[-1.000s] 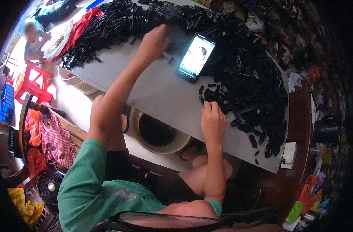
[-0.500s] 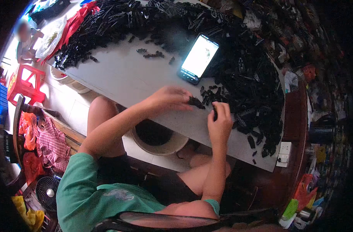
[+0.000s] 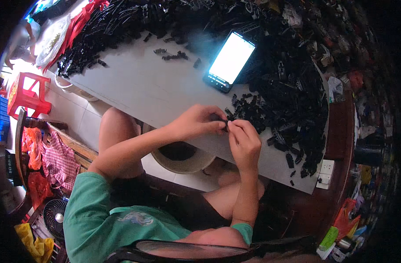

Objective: The person sorts small black plastic components by hand on a work table.

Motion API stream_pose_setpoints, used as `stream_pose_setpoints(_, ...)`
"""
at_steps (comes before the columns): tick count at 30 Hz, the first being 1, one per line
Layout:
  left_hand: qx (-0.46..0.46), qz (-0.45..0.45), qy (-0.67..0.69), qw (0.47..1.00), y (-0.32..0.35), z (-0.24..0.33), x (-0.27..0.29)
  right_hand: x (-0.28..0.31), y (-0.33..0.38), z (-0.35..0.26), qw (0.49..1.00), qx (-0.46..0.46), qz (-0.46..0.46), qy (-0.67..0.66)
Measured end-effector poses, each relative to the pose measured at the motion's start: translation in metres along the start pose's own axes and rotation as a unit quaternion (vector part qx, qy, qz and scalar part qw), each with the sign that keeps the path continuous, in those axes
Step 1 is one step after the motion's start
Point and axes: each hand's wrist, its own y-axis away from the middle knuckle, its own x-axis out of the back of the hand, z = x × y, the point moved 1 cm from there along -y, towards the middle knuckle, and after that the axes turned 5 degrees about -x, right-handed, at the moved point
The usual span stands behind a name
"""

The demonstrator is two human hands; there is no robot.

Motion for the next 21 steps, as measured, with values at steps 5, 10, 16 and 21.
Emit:
stream_pose_setpoints(5,0.038,0.018,0.059,0.997,0.000,-0.005,0.014,-0.006,-0.023,0.016,0.996,-0.010,-0.023,-0.086)
stream_pose_setpoints(10,0.055,0.066,0.048,0.995,0.004,0.000,0.030,-0.041,-0.054,0.021,0.984,-0.011,-0.048,0.174)
stream_pose_setpoints(16,0.048,0.058,0.094,0.993,0.008,0.003,0.030,-0.042,-0.050,0.020,0.971,-0.022,-0.058,0.230)
stream_pose_setpoints(21,0.050,0.059,0.109,0.991,0.009,0.006,0.033,-0.030,-0.052,0.027,0.992,-0.047,-0.036,0.115)
